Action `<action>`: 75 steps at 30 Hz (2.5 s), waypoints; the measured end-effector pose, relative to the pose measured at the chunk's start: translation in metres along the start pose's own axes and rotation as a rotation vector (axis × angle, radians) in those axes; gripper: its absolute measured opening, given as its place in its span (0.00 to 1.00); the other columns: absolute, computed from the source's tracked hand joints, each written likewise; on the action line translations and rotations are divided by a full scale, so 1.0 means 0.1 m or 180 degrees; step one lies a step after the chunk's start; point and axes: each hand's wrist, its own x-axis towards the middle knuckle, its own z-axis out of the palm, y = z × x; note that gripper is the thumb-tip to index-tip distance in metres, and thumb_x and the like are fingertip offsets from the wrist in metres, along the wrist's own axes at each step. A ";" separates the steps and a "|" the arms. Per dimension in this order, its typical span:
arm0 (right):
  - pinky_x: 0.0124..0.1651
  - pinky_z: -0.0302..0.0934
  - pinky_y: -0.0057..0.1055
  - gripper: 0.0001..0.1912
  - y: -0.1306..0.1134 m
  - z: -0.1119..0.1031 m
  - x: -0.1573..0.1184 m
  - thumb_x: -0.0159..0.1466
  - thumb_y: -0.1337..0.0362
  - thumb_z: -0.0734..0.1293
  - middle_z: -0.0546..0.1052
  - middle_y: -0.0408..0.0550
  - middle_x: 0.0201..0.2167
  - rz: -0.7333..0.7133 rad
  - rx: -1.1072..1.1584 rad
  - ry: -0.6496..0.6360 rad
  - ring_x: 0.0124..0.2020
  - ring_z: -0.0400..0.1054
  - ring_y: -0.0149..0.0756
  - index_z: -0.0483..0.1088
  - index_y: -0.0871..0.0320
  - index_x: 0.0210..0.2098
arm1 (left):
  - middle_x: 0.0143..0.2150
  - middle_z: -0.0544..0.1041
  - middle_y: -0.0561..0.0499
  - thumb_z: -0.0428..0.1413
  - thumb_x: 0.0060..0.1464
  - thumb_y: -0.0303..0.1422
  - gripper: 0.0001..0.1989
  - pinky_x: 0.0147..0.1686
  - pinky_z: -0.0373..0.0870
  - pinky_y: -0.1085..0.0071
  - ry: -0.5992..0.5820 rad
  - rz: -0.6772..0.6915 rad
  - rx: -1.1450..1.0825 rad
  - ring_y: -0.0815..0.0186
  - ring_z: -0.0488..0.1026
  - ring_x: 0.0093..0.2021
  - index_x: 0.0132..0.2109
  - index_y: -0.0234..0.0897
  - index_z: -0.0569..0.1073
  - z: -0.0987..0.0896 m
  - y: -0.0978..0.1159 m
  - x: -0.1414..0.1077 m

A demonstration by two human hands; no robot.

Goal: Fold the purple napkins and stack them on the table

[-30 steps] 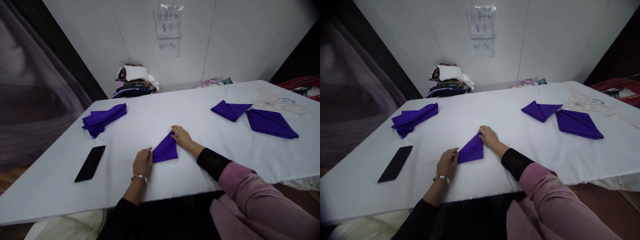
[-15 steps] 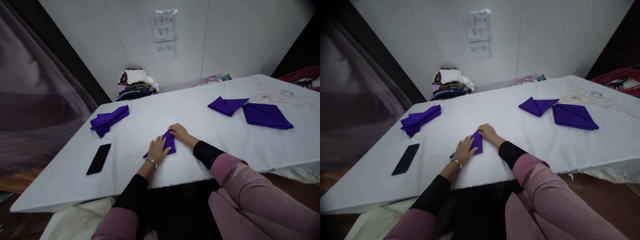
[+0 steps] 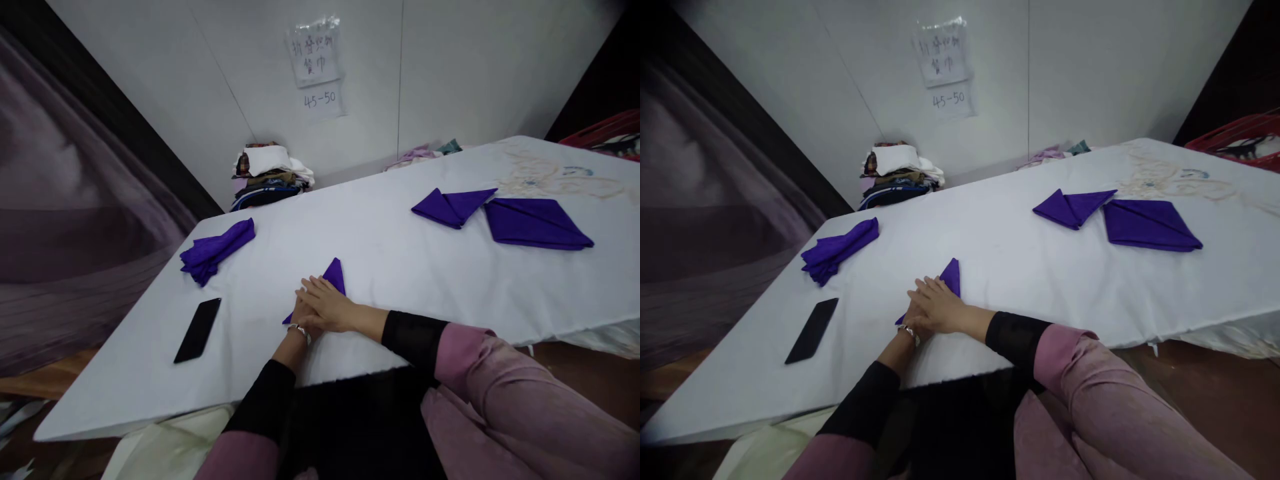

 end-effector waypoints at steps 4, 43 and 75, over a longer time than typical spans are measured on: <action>0.61 0.38 0.49 0.41 0.18 0.02 0.06 0.62 0.40 0.51 0.48 0.61 0.65 0.0495 0.0121 -0.0149 0.65 0.37 0.55 0.48 0.62 0.64 | 0.63 0.60 0.46 0.47 0.55 0.34 0.25 0.62 0.43 0.53 -0.0434 0.0464 0.0460 0.52 0.48 0.65 0.60 0.41 0.60 0.02 -0.03 -0.02; 0.62 0.34 0.50 0.39 0.52 0.03 0.01 0.63 0.41 0.48 0.51 0.58 0.64 0.0813 -0.0706 -0.0081 0.65 0.40 0.49 0.52 0.63 0.62 | 0.45 0.76 0.49 0.55 0.50 0.36 0.08 0.53 0.64 0.66 0.1040 -0.1008 -0.0656 0.65 0.70 0.49 0.37 0.39 0.76 -0.17 -0.58 -0.67; 0.62 0.31 0.51 0.29 0.78 -0.18 -0.03 0.66 0.54 0.52 0.52 0.56 0.64 0.1623 -0.0740 0.0187 0.65 0.39 0.49 0.50 0.63 0.63 | 0.67 0.51 0.44 0.36 0.58 0.48 0.32 0.61 0.42 0.51 -0.0385 -0.0213 0.0512 0.56 0.44 0.66 0.64 0.34 0.52 0.00 -0.09 -0.11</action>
